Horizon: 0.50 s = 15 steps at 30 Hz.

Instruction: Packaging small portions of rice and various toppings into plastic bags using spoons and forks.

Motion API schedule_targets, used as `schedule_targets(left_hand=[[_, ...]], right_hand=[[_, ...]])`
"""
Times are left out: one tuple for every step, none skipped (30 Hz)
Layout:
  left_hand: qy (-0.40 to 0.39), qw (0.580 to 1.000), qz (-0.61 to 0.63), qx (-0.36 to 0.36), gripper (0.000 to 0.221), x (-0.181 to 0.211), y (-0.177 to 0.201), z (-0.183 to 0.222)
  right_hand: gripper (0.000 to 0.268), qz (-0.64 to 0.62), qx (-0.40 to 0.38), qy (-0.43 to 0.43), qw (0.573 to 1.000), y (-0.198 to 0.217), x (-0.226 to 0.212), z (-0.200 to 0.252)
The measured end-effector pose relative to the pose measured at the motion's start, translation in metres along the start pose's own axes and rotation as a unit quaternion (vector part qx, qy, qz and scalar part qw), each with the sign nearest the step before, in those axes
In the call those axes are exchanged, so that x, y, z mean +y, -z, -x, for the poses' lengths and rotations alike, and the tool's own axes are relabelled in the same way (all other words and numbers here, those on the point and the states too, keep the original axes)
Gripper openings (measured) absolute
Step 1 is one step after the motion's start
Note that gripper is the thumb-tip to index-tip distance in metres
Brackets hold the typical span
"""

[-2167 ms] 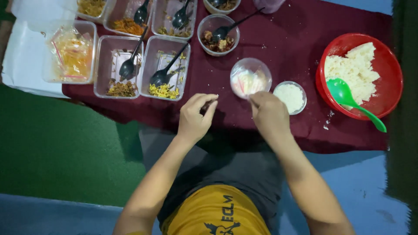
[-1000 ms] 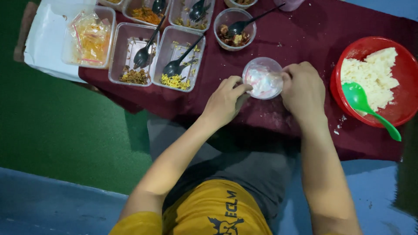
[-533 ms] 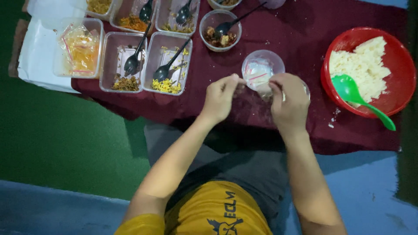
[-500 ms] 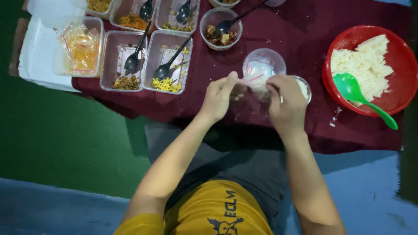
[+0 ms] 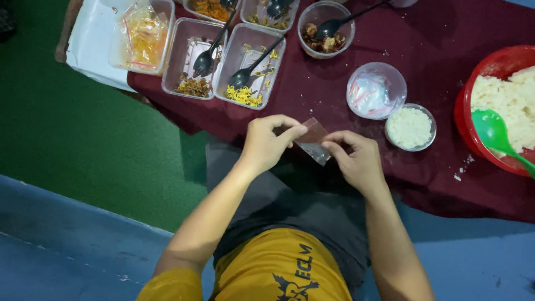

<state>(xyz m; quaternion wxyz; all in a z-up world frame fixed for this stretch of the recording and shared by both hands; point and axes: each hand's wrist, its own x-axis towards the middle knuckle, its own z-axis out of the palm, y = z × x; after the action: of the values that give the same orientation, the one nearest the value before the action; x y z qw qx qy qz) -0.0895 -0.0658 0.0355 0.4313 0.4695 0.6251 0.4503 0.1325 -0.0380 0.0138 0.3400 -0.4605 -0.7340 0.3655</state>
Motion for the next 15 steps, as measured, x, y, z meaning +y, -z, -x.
schedule_targets(left_hand=[[0.000,1.000,0.001,0.004,0.007,-0.009,0.006,0.000],[0.011,0.998,0.012,0.065,0.007,-0.018,0.012,-0.001],[0.021,0.992,0.023,0.125,0.010,-0.027,0.018,-0.002],[0.020,0.991,0.023,0.127,0.010,-0.039,0.031,-0.004],[0.022,0.975,0.063,0.211,0.012,-0.050,0.045,-0.009],[0.024,0.950,0.103,0.294,0.019,-0.062,0.059,-0.013],[0.024,0.951,0.102,0.292,0.019,-0.074,0.072,-0.021],[0.022,0.933,0.135,0.333,0.022,-0.086,0.084,-0.028],[0.019,0.912,0.169,0.374,0.028,-0.098,0.097,-0.036],[0.017,0.912,0.169,0.373,0.028,-0.104,0.105,-0.043],[0.023,0.902,0.198,0.384,0.031,-0.109,0.111,-0.051],[0.029,0.890,0.227,0.394,0.034,-0.114,0.118,-0.058],[0.028,0.891,0.228,0.391,0.034,-0.113,0.121,-0.061],[0.036,0.888,0.240,0.392,0.035,-0.113,0.123,-0.064],[0.045,0.884,0.250,0.392,0.037,-0.112,0.126,-0.066]], right_hand=[[0.010,0.000,-0.003,0.002,1.000,-0.002,-0.001,-0.001],[0.007,-0.008,0.008,-0.016,1.000,-0.003,-0.001,-0.002],[0.004,-0.017,0.020,-0.036,0.999,-0.005,-0.002,-0.003],[0.004,-0.017,0.019,-0.034,0.999,-0.005,-0.005,-0.007],[0.003,-0.028,0.039,-0.013,0.999,-0.005,-0.009,-0.010],[0.002,-0.039,0.058,0.008,0.998,-0.004,-0.012,-0.013],[0.002,-0.039,0.060,0.007,0.997,-0.005,-0.008,-0.015],[0.001,-0.047,0.069,0.017,0.996,-0.005,-0.004,-0.017],[0.003,-0.054,0.079,0.031,0.995,-0.005,0.001,-0.020],[0.003,-0.054,0.081,0.032,0.995,-0.007,0.003,-0.021],[0.005,-0.055,0.086,0.027,0.994,-0.007,0.005,-0.023],[0.007,-0.056,0.092,0.022,0.994,-0.007,0.008,-0.025],[0.007,-0.055,0.094,0.022,0.994,-0.007,0.005,-0.025],[0.007,-0.052,0.107,0.018,0.993,-0.007,0.002,-0.026],[0.007,-0.050,0.120,0.012,0.991,-0.007,0.000,-0.025]])
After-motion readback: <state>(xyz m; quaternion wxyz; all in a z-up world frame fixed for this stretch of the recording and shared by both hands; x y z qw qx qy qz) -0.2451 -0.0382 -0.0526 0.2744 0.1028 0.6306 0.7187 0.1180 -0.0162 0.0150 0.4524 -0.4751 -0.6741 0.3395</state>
